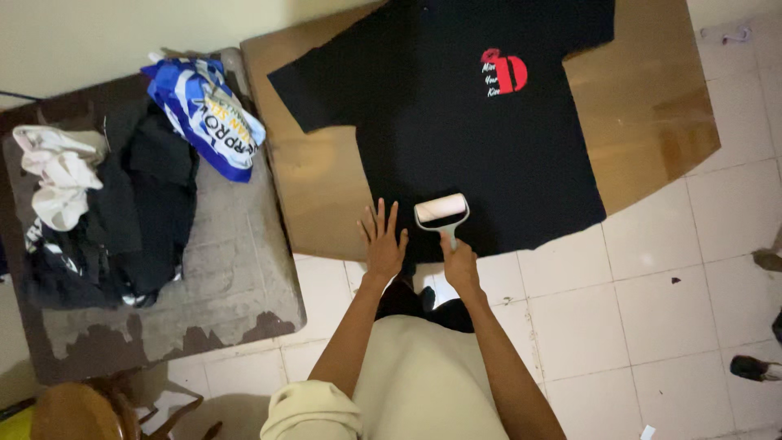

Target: The person cleans a black t-shirt with a lint roller, folds the shirt on a table, and then places it inside a wooden wardrobe.

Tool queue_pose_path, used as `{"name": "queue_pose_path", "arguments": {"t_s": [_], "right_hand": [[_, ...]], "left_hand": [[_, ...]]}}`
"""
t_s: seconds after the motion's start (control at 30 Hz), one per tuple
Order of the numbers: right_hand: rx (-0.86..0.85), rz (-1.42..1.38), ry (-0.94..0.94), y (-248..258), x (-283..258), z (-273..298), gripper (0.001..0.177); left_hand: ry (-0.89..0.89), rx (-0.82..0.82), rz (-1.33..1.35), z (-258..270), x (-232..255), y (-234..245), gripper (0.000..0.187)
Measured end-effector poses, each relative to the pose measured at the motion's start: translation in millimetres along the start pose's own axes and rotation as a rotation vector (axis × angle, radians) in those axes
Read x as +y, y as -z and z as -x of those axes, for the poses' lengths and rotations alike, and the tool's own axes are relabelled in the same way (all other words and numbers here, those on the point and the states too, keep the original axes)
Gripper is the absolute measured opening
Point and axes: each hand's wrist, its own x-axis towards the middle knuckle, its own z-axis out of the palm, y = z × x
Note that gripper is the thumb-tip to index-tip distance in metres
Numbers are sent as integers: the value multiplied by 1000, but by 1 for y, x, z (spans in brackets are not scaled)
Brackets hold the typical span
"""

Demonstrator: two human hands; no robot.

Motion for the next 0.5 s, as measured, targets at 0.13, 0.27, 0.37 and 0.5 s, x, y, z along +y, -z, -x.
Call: {"name": "queue_pose_path", "arguments": {"t_s": [0.13,0.27,0.37,0.5], "right_hand": [[2,-24,15,5,24,33,60],[-2,-46,-5,6,48,60,61],[7,-9,16,11,67,75,58],[-78,59,-45,20,77,95,62]], "left_hand": [[2,15,-1,30,-1,-8,67],[-19,28,-12,53,-7,-12,68],[-28,19,-2,66,-15,-14,69],[-81,53,-48,62,-28,-14,74]]}}
